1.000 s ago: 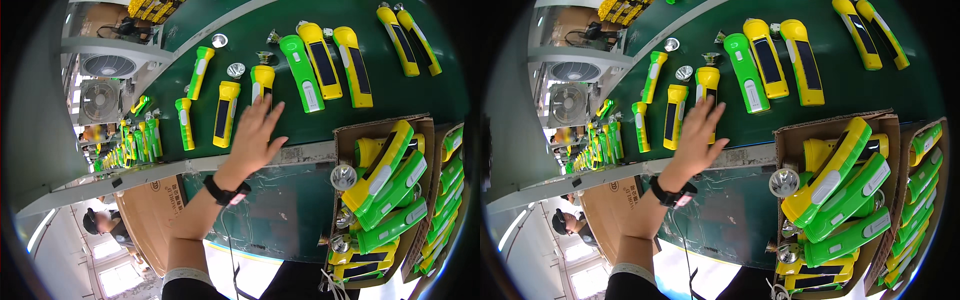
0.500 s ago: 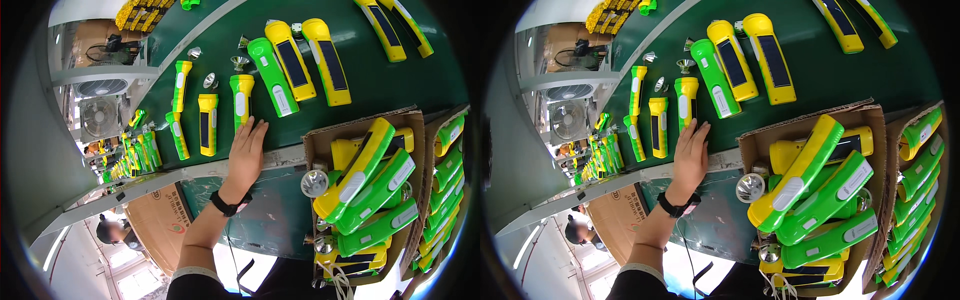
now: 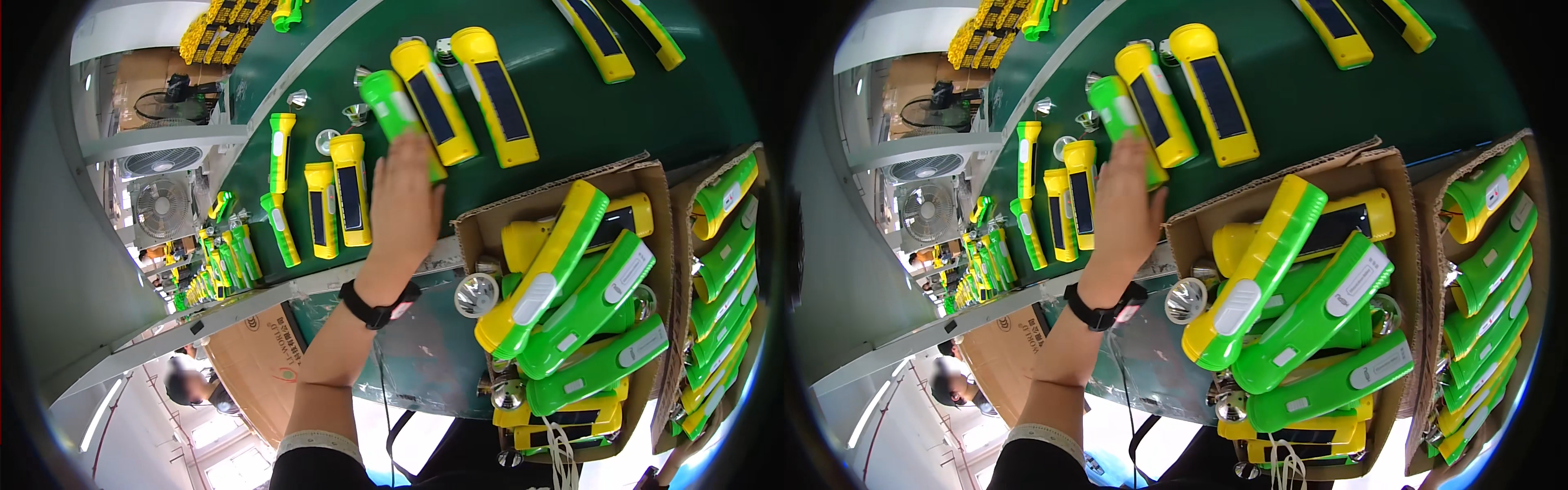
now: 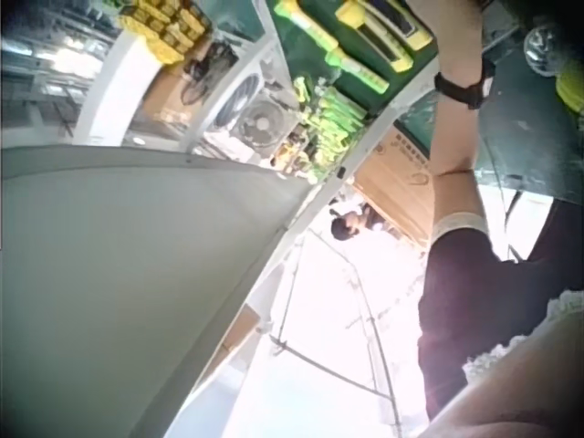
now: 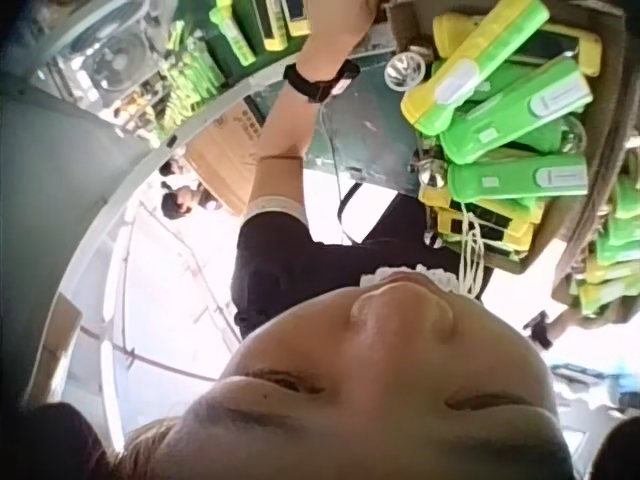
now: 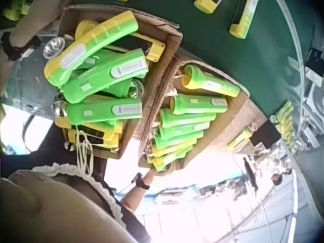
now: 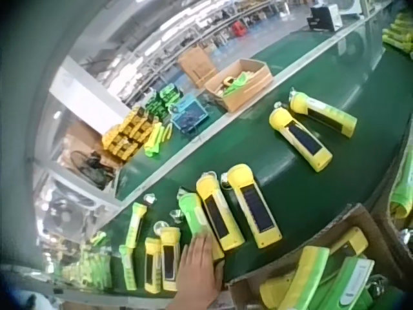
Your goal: Assembling components of plastic flashlights using an electric screwdriver.
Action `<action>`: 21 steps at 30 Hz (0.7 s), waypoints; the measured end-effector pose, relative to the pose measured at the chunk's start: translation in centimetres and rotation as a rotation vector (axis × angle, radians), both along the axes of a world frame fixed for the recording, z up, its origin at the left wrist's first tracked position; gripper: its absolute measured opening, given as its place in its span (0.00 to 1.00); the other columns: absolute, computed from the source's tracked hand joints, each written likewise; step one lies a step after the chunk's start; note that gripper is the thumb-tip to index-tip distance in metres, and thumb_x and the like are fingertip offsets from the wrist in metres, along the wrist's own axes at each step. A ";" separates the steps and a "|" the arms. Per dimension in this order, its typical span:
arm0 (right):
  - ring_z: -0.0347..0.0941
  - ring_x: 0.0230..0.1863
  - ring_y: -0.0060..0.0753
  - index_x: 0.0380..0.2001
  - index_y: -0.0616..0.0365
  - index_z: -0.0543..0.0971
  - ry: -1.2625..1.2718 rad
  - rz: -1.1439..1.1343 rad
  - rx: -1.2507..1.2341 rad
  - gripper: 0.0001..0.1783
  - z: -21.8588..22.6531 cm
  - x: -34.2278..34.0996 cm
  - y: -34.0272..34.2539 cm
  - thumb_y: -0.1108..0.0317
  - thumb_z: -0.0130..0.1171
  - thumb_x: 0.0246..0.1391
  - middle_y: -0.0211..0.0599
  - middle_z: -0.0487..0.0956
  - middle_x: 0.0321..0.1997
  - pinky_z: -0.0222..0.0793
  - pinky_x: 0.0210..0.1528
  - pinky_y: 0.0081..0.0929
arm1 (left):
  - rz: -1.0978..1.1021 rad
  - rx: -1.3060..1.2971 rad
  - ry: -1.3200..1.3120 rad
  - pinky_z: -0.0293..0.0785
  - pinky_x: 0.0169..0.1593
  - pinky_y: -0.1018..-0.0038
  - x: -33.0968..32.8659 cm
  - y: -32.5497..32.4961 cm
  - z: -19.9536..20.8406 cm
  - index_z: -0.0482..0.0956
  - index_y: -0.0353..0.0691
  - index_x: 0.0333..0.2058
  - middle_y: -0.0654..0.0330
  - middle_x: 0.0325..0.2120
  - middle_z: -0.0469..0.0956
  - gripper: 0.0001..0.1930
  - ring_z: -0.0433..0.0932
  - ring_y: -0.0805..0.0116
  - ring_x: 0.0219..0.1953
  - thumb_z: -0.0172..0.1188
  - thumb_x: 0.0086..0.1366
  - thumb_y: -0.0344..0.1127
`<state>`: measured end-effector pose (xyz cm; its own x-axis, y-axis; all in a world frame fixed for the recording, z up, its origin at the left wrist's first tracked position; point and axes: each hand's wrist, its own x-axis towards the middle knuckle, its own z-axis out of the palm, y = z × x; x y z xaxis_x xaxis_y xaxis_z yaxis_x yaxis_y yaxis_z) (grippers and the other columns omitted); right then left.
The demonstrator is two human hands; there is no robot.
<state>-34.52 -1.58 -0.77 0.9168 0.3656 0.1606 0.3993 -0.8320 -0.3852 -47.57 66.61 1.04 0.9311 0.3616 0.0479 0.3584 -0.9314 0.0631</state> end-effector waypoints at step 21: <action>0.63 0.51 0.51 0.48 0.64 0.67 0.145 0.460 0.144 0.19 1.8 1.1 -1.9 0.71 0.50 0.52 0.50 0.67 0.46 0.56 0.56 0.46 | 0.492 0.282 -0.310 0.68 0.44 0.64 -5.8 -1.0 0.8 0.73 0.37 0.43 0.51 0.36 0.73 0.12 0.72 0.56 0.39 0.54 0.60 0.28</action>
